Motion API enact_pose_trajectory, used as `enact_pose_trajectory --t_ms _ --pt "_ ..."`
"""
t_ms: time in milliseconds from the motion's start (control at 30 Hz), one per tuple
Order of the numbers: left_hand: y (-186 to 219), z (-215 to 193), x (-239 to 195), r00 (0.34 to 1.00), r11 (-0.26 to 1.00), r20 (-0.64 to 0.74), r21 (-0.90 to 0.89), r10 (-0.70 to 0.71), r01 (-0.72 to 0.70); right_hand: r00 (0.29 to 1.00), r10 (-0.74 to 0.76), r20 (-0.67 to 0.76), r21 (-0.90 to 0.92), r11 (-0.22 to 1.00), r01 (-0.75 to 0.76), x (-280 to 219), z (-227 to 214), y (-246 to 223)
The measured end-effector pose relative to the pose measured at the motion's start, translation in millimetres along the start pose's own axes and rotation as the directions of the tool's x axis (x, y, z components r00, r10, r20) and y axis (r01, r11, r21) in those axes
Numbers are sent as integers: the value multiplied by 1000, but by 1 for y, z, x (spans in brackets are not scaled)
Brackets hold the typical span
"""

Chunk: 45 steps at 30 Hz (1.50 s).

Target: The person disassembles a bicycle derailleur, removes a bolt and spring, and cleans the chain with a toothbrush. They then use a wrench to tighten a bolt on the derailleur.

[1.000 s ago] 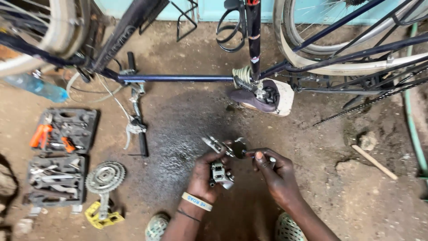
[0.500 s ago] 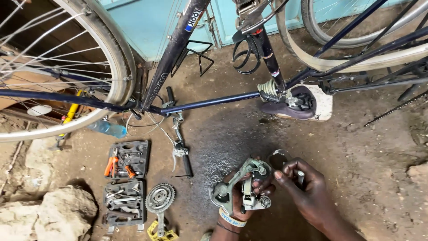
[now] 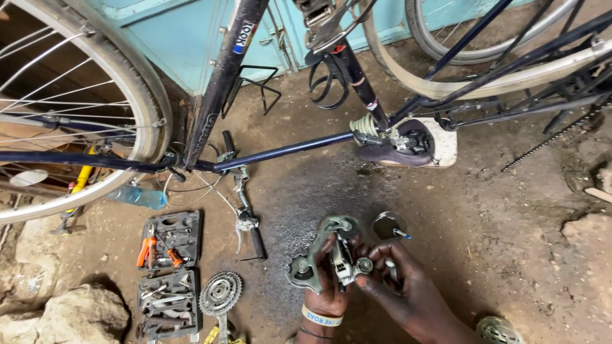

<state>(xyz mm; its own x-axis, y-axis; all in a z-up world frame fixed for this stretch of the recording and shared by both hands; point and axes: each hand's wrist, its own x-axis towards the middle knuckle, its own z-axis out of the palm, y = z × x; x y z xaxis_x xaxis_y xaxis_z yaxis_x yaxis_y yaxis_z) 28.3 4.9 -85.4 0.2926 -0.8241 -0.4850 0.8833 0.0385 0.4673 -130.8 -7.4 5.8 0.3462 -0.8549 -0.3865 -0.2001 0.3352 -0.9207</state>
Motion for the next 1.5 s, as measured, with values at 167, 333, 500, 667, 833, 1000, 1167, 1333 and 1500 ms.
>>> enact_pose_trajectory --t_ms 167,333,500,667,833,1000,1167,1333,1500 --pt "4 15 -7 974 985 197 -111 -109 133 999 -39 -18 -87 996 37 2 -1 -12" --pt "-1 7 -10 961 947 170 -204 -216 249 1000 -7 -7 -170 985 5 6 -3 -9" --pt "11 57 -34 979 983 90 23 -183 182 926 -377 6 -19 926 377 7 2 -9" --pt "22 91 -53 991 966 63 238 -119 101 937 -344 -57 -41 939 343 7 -3 -16" --pt "27 90 -49 988 913 149 406 -34 -30 915 -403 -2 -111 910 400 1 -2 -14" --pt "36 100 -52 969 914 232 405 -82 -20 838 -531 125 -393 749 533 5 -8 -10" --pt "32 86 -43 975 834 216 527 53 -163 826 -520 218 -443 701 559 9 -23 -20" --pt "34 84 -43 965 691 220 676 142 -256 996 -17 -93 -314 949 -13 30 -46 -11" --pt "34 82 -41 994 879 -90 467 -63 98 992 94 -90 35 995 -91 38 -48 16"
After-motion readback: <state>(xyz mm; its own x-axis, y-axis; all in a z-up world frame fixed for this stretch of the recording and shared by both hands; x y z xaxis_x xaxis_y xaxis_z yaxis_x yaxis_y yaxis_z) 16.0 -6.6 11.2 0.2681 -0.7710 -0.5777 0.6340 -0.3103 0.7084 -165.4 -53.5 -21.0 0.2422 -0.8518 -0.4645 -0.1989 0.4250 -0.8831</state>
